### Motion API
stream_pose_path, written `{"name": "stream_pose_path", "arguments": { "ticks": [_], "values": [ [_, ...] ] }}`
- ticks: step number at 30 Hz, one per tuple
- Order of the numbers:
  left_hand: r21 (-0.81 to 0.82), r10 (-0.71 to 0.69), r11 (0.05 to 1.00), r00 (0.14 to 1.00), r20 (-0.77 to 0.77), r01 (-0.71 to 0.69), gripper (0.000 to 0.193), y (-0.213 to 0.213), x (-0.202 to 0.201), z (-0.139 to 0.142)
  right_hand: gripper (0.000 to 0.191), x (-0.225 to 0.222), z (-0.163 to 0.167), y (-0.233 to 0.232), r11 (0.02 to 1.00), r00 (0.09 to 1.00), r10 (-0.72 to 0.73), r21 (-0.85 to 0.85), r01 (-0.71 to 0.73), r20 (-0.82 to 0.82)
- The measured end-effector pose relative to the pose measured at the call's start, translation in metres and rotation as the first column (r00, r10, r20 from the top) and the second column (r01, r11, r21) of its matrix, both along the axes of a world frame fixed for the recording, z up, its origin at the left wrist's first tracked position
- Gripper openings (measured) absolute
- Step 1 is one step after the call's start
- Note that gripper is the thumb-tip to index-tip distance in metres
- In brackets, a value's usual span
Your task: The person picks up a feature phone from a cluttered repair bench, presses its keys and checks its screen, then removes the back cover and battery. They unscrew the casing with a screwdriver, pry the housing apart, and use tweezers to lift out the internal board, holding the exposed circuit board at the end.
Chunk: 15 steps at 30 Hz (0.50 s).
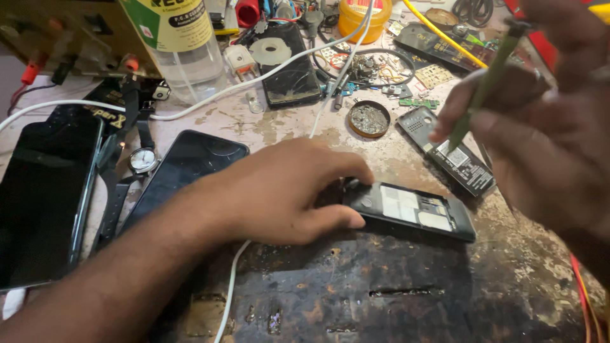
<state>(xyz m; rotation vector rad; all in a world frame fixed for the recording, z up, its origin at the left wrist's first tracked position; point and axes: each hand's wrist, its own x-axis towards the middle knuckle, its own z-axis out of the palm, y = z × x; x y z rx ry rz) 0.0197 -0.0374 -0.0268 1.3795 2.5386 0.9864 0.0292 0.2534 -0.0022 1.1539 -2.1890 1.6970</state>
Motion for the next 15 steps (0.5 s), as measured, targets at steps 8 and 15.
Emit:
{"name": "stream_pose_path", "arguments": {
  "ticks": [8,15],
  "values": [
    [0.124,0.135,0.984,0.99,-0.051,-0.128,0.031,0.006,0.0,-0.002,0.042,-0.024,0.017,0.014,0.669,0.957,-0.29,0.716,0.197,0.007],
    [0.148,0.37,0.915,0.927,0.062,-0.376,0.027,0.012,-0.001,-0.003,0.049,-0.025,0.002,0.002,0.372,0.908,-0.404,0.885,0.278,-0.115]
  ]
}}
